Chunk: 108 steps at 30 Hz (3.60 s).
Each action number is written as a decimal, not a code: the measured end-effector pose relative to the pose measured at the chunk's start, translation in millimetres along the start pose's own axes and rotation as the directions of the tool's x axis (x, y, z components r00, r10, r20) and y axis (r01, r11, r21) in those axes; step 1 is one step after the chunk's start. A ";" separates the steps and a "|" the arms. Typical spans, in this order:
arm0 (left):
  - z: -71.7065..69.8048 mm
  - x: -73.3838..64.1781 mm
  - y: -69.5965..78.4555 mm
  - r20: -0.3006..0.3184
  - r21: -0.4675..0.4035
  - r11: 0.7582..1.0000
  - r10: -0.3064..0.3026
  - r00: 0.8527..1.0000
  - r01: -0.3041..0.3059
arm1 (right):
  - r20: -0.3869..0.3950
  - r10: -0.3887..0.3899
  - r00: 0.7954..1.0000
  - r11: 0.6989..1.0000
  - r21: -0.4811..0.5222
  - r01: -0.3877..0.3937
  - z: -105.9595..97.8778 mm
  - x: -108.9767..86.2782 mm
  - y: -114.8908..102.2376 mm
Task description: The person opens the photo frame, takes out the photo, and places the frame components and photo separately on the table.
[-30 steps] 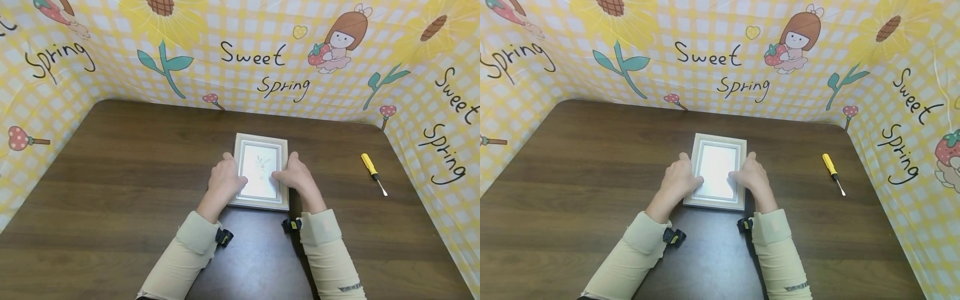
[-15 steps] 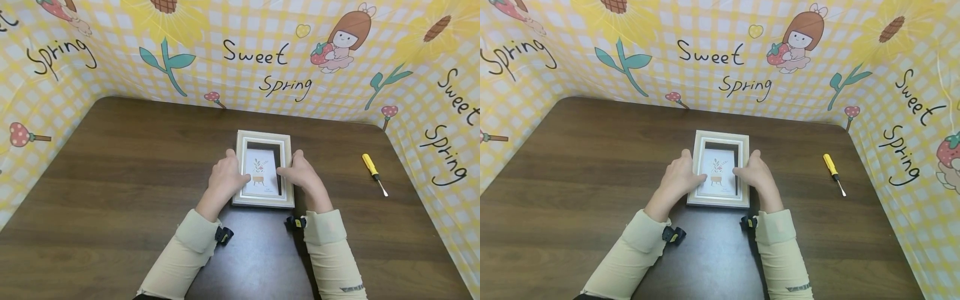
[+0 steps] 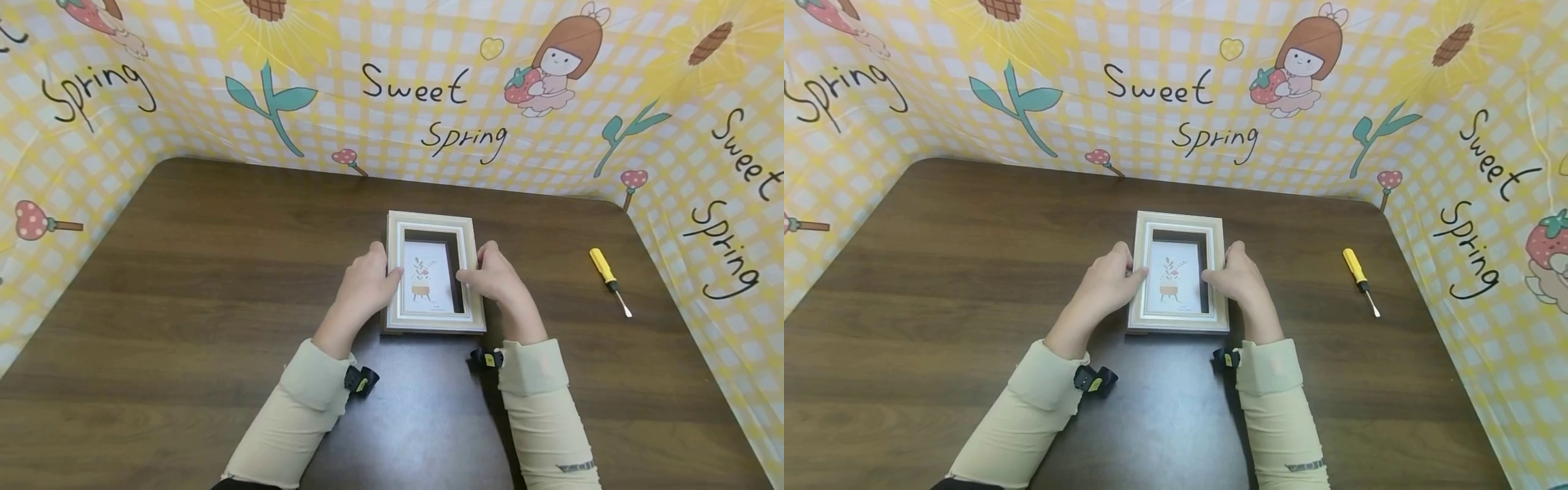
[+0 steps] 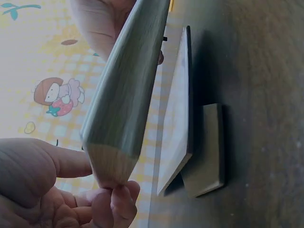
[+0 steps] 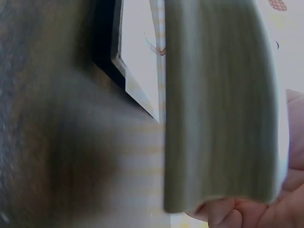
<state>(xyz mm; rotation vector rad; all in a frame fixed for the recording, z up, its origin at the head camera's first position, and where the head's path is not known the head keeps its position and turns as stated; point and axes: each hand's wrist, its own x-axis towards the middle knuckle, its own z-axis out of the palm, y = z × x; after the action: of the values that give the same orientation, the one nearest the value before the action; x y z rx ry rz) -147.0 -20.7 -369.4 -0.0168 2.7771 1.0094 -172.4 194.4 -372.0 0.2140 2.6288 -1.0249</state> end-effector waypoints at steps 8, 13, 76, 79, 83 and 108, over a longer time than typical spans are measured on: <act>-3.7 -0.3 0.2 0.018 -0.090 0.994 0.060 0.998 -0.058 | -0.019 -0.044 0.999 0.999 0.023 0.045 -7.0 -1.8 4.9; -4.4 0.2 0.2 0.086 -0.186 0.982 0.056 0.995 -0.039 | -0.012 -0.083 0.996 0.996 0.018 0.083 -13.3 -3.9 11.4; 70.5 43.5 80.3 0.300 -0.307 0.947 0.195 0.934 -0.099 | 0.008 -0.017 1.000 1.000 0.026 0.017 -104.1 -1.8 97.8; 74.9 41.3 82.4 0.297 -0.293 0.951 0.190 0.936 -0.100 | 0.016 -0.016 1.000 1.000 0.014 0.016 -105.7 -1.9 101.7; 79.3 39.1 83.2 0.294 -0.256 0.960 0.187 0.937 -0.112 | 0.018 -0.009 1.000 1.000 -0.007 0.009 -106.3 -1.5 106.0; 84.6 35.7 88.7 0.243 -0.016 0.987 0.157 0.957 -0.158 | 0.032 0.050 0.998 0.999 -0.009 -0.049 -100.2 2.2 116.1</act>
<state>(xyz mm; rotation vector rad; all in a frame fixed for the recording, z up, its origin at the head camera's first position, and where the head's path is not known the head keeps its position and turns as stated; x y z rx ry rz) -174.2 103.4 -382.9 0.3132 2.5861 0.9695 -168.8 347.6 -376.6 0.2576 2.5856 -0.9928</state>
